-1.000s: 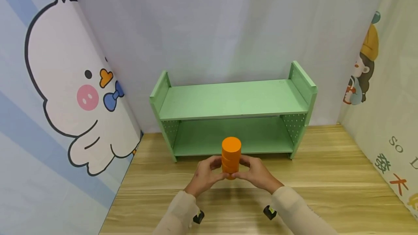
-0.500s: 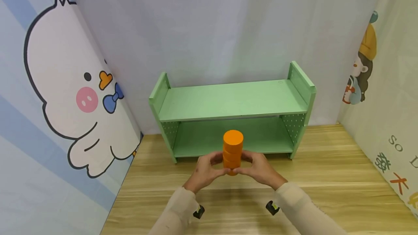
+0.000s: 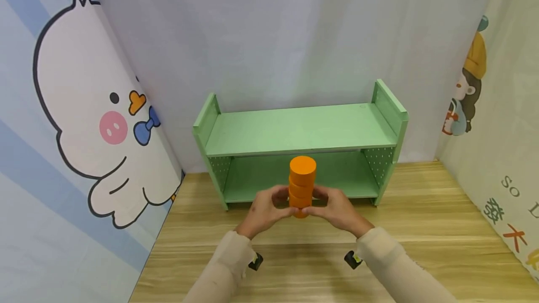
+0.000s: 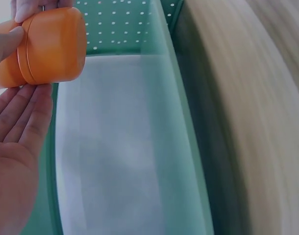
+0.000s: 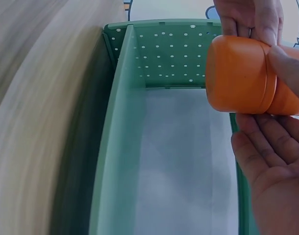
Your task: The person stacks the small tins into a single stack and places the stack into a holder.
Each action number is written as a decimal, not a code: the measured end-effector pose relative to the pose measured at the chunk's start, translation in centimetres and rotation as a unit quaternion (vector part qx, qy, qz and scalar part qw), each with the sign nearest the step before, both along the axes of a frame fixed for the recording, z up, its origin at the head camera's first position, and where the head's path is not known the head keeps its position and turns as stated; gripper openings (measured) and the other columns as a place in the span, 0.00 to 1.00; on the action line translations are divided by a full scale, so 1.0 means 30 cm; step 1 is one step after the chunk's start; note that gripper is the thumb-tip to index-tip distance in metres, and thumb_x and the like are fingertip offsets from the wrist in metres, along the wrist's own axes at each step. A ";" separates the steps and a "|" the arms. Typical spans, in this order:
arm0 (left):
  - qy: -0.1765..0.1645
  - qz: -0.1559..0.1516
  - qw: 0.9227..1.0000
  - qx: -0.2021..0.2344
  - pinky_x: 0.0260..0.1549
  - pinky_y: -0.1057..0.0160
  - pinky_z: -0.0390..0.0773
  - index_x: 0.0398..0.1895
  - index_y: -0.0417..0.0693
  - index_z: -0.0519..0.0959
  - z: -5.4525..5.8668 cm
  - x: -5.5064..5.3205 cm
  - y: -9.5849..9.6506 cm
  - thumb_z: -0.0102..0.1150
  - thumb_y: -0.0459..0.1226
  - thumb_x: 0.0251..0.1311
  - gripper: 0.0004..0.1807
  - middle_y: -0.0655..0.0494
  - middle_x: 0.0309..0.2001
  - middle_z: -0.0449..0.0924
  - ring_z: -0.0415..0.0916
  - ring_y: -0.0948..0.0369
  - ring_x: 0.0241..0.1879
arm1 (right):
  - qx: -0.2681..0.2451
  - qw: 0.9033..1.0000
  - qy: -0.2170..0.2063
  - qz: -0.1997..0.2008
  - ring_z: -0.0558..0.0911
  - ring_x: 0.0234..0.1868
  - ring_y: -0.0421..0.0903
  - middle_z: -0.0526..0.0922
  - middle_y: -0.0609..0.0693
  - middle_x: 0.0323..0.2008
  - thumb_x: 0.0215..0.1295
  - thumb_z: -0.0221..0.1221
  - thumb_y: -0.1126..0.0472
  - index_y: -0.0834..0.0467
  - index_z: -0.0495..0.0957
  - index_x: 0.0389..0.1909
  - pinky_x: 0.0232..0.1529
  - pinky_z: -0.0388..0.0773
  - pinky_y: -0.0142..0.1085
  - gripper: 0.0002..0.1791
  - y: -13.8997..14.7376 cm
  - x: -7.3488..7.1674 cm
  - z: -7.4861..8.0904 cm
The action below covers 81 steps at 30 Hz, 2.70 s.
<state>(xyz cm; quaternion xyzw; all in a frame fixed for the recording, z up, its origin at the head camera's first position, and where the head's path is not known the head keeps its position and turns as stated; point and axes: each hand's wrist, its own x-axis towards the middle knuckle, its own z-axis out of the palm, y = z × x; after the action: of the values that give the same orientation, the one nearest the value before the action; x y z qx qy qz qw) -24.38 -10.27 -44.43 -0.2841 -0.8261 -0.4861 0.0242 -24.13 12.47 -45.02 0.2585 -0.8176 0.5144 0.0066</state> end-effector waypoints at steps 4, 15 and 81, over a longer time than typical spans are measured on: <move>0.001 -0.008 1.000 -0.001 0.54 0.59 0.82 0.60 0.42 0.78 0.020 -0.010 0.000 0.74 0.38 0.56 0.28 0.51 0.55 0.83 0.81 0.58 0.53 | 0.000 1.000 0.004 0.001 0.79 0.59 0.59 0.79 0.60 0.59 0.60 0.71 0.58 0.65 0.74 0.64 0.59 0.77 0.57 0.32 0.005 -0.002 0.025; 0.016 -0.015 1.000 -0.022 0.55 0.63 0.80 0.60 0.43 0.78 0.110 -0.043 -0.005 0.74 0.39 0.56 0.28 0.53 0.56 0.82 0.80 0.60 0.54 | -0.014 0.999 0.040 0.007 0.78 0.61 0.56 0.81 0.57 0.59 0.60 0.71 0.60 0.63 0.75 0.64 0.63 0.74 0.54 0.32 0.013 -0.025 0.093; 0.000 0.021 1.000 -0.013 0.61 0.63 0.76 0.68 0.39 0.70 0.370 -0.287 0.075 0.63 0.35 0.65 0.29 0.47 0.61 0.78 0.76 0.56 0.60 | 0.019 0.999 0.032 -0.018 0.71 0.67 0.59 0.72 0.60 0.67 0.70 0.63 0.60 0.63 0.67 0.71 0.68 0.71 0.51 0.31 0.030 -0.280 0.369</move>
<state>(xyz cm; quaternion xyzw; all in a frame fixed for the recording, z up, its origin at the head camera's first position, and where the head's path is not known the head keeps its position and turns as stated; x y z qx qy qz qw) -33.00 -8.01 -33.34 -0.2672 -0.8382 -0.4744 0.0307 -32.53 13.36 -33.95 0.2602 -0.8310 0.4902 0.0372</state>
